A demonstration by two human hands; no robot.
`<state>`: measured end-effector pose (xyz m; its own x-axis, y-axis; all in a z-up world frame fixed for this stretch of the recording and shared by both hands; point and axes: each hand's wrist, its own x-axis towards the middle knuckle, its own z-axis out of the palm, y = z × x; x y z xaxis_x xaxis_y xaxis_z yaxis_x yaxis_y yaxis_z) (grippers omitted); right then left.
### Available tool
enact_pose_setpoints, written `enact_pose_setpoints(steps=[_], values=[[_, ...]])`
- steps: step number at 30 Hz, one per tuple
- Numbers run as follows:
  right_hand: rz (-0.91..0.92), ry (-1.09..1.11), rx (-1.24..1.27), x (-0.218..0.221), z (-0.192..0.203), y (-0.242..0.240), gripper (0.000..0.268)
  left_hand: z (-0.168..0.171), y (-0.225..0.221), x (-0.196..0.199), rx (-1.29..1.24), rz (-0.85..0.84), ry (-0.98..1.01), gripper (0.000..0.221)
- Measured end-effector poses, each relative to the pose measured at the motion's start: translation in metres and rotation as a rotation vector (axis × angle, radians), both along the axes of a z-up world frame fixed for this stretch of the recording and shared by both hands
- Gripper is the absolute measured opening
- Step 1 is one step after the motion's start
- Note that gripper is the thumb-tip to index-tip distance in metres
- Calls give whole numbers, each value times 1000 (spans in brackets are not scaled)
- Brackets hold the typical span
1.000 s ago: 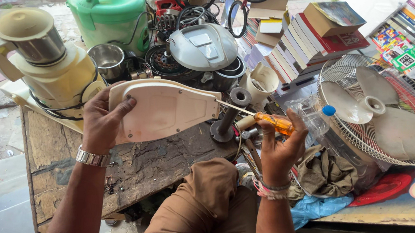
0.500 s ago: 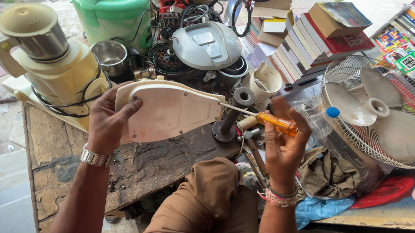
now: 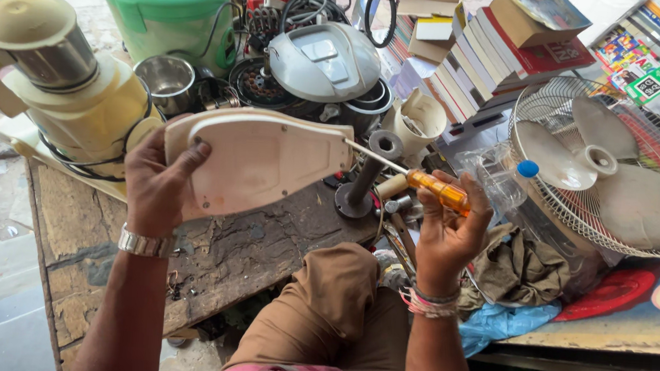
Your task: The person assembles a white plastic appliance housing by inserting a cover plate and securing it with screws using a screwdriver. They then attach a round base plate to the bottom of the housing and fasten it with screws.
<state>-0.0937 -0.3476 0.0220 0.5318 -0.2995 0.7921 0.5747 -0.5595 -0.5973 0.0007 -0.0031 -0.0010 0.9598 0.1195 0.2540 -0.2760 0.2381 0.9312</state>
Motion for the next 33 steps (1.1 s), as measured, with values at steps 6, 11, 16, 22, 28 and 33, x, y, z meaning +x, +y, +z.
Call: enact_pose_setpoints(steps=[6, 11, 16, 22, 28, 33], values=[[272, -42, -73, -3, 11, -1, 37, -1, 4, 2, -47, -8, -44, 39], [182, -70, -88, 7, 11, 3, 35, -2, 4, 3, -32, 7, -48, 40], [-139, -116, -206, 9, 3, 5, 38, 0, 3, 3, -40, 1, -51, 40], [158, 51, -44, 0, 15, -5, 42, -4, 5, 2, -28, -6, -68, 39], [40, 72, -75, -40, 12, 0, 43, -37, 1, -25, 219, 83, 80, 40], [87, 130, 121, -58, -14, -9, 47, -93, 8, -60, 238, 58, -114, 48]])
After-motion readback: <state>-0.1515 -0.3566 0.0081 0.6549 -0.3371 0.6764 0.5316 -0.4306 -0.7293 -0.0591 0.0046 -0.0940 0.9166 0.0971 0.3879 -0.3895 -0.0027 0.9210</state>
